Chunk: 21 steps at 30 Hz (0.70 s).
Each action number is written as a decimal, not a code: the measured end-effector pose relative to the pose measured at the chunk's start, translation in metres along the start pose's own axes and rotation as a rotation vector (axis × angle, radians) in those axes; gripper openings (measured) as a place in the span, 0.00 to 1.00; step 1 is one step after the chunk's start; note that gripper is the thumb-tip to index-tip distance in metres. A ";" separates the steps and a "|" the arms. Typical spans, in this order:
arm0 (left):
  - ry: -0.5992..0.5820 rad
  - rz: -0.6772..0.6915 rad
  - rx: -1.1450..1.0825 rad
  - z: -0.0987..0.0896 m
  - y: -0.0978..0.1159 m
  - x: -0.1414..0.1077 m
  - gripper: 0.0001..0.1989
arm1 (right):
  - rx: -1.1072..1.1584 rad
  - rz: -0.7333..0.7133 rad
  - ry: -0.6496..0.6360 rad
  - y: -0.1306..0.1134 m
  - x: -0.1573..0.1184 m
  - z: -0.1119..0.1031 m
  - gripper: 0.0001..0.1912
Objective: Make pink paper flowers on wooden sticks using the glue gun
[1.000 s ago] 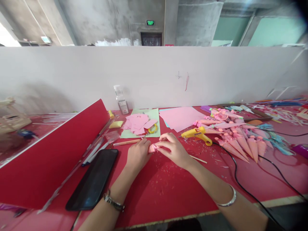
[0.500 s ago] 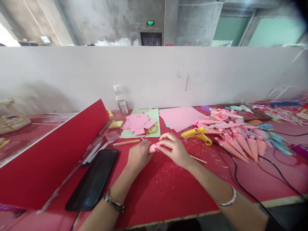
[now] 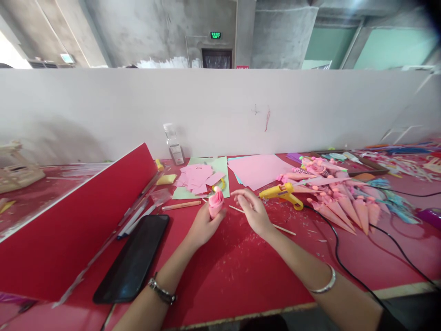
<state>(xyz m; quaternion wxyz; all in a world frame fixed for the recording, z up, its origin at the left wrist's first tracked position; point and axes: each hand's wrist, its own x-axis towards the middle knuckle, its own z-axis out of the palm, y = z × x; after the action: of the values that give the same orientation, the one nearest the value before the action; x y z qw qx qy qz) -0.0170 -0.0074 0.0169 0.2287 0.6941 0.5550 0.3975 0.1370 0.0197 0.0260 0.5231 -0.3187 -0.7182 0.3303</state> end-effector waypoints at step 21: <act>-0.072 -0.114 -0.335 0.006 -0.002 0.003 0.16 | -0.199 -0.070 -0.186 0.003 -0.006 0.007 0.04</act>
<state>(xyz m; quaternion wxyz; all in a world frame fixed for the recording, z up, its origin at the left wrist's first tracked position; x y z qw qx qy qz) -0.0133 -0.0036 0.0129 0.3828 0.6274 0.5110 0.4457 0.1319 0.0154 0.0186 0.4311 -0.3118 -0.8035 0.2671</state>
